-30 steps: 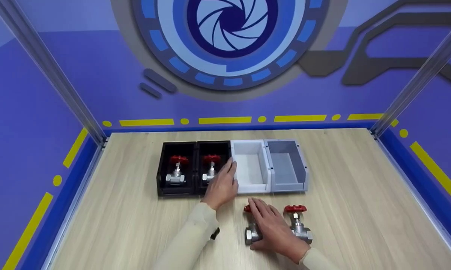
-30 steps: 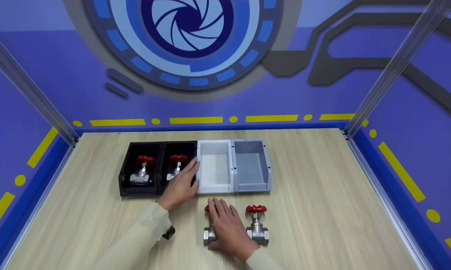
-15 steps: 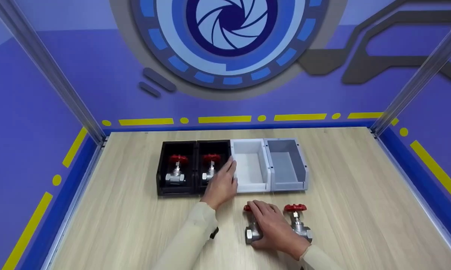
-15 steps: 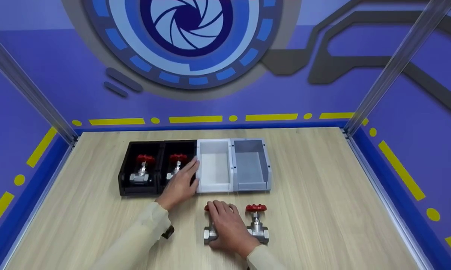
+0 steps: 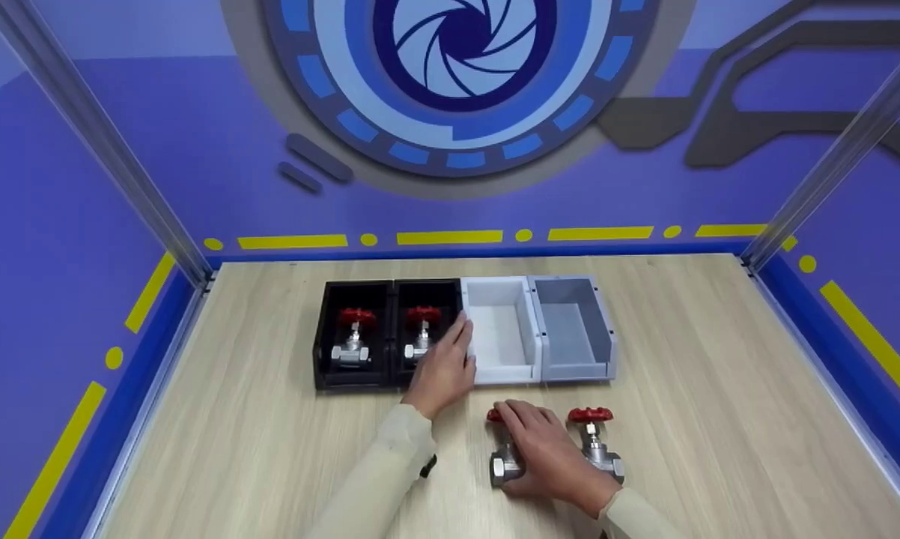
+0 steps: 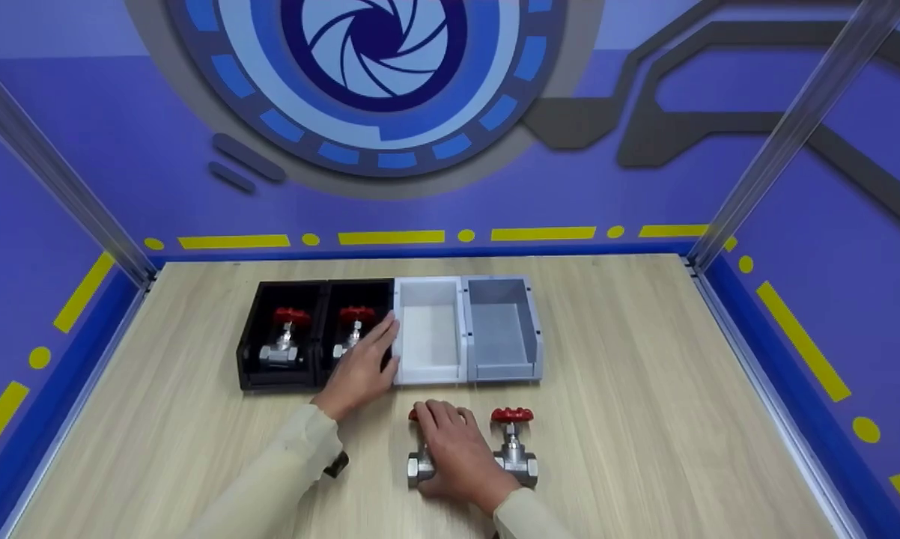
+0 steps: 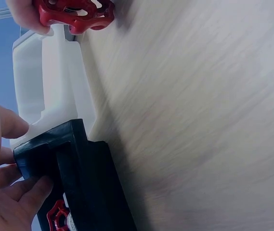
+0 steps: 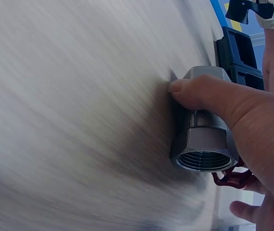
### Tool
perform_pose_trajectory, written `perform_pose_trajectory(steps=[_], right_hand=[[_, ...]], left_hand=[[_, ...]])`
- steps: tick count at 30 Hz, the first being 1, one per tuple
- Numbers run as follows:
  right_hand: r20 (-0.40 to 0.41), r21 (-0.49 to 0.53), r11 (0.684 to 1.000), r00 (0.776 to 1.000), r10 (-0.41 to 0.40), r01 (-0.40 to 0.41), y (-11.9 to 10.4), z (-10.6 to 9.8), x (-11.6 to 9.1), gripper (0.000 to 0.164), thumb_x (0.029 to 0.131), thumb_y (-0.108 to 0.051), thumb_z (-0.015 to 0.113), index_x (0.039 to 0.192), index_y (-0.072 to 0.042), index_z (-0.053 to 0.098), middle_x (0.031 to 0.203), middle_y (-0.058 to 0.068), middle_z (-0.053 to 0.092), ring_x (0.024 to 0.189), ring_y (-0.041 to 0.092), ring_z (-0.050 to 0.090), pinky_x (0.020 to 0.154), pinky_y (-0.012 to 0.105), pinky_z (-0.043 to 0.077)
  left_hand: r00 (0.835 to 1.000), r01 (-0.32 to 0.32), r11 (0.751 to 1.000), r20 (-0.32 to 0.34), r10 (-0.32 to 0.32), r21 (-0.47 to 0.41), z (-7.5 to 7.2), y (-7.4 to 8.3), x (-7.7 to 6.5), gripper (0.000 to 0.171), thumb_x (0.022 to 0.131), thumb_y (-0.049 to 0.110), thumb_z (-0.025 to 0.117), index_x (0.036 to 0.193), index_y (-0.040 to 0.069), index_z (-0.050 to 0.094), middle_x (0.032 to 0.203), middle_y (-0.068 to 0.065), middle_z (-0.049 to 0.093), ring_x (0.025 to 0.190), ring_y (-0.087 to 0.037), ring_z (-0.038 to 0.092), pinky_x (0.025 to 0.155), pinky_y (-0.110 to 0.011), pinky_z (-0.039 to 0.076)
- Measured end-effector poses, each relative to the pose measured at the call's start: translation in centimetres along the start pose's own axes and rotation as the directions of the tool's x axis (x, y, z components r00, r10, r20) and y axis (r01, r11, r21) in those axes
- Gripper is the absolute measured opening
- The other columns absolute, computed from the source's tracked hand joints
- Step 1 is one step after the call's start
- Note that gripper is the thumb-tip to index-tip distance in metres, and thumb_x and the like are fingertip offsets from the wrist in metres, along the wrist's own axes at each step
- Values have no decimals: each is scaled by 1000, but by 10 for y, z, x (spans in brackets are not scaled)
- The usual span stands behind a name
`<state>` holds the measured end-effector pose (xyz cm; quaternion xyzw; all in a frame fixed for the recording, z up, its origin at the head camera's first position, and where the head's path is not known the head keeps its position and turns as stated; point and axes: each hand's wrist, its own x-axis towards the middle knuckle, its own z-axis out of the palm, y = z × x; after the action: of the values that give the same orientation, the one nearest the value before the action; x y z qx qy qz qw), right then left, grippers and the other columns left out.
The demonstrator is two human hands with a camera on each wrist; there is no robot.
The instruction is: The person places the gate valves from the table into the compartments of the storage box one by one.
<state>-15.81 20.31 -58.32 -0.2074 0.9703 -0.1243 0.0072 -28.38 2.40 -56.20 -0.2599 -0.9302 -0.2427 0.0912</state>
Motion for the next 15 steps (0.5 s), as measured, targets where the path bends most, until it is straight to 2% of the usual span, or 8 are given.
perform_pose_trajectory(steps=[9,15], right_hand=[[-22,5,1000,1000,-15,15,1,-1,1,114,55,-49,85,147,-5,35,142,12,48,132,27,44,107,46,37],[-80,-30,998,995,-61,59,2,1,1,112,53,-49,86,144,-4,40,137,11,52,128,26,47,103,45,40]], left_hand=[[1000,4,1000,-24,-4,-3,3,1,1,54,91,15,60,142,2,47,152,-11,41,103,-31,66,80,-41,55],[999,-2,1000,-36,1,-8,2,1,0,53,91,14,58,141,1,48,152,-12,42,101,-30,66,76,-41,56]])
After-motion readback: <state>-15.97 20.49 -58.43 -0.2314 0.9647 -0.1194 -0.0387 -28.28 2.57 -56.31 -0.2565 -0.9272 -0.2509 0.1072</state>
